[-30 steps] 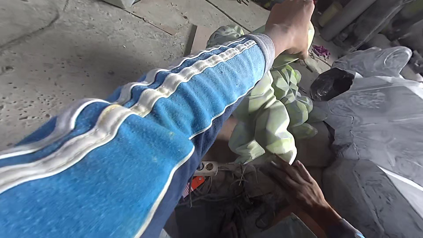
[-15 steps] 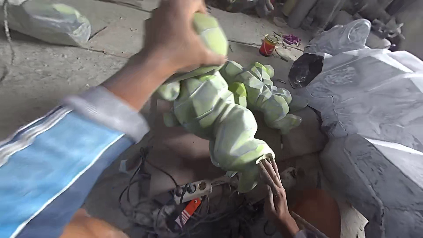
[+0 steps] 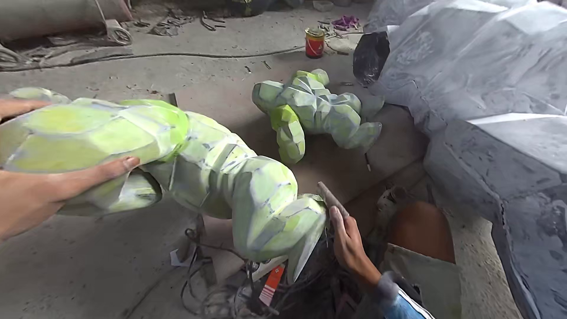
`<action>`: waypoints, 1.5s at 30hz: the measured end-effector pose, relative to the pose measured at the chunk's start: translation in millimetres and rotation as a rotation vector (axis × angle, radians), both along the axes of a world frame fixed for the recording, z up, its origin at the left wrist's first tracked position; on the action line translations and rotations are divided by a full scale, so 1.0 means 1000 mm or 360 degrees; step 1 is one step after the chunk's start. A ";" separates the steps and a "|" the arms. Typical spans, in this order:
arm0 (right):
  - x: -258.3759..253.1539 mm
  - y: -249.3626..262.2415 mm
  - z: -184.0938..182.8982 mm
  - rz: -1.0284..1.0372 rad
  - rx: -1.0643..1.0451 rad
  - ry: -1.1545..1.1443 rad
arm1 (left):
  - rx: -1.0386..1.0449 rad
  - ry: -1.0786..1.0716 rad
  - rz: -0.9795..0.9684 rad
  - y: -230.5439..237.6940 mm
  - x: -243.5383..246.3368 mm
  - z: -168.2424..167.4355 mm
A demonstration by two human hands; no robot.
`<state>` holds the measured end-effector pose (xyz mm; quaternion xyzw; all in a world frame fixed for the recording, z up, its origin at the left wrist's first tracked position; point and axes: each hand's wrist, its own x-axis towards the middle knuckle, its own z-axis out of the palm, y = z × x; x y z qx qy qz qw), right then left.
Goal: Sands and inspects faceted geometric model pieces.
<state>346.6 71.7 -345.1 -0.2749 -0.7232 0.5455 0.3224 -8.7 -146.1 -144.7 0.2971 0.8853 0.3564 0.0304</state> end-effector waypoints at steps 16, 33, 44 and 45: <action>0.004 -0.025 -0.007 -0.0161 -0.0071 -0.0112 | 0.0250 -0.0189 -0.0289 -0.034 -0.008 -0.022; -0.011 -0.011 0.003 -0.0321 -0.0393 -0.0092 | 0.0135 -0.0067 -0.0340 -0.008 0.001 0.002; 0.003 -0.050 -0.004 -0.0141 0.0782 -0.0350 | 0.0069 0.0213 -0.0028 0.007 0.010 0.006; 0.006 -0.053 -0.002 -0.0107 0.0876 -0.0392 | 0.0019 0.0284 0.0015 0.013 0.014 0.014</action>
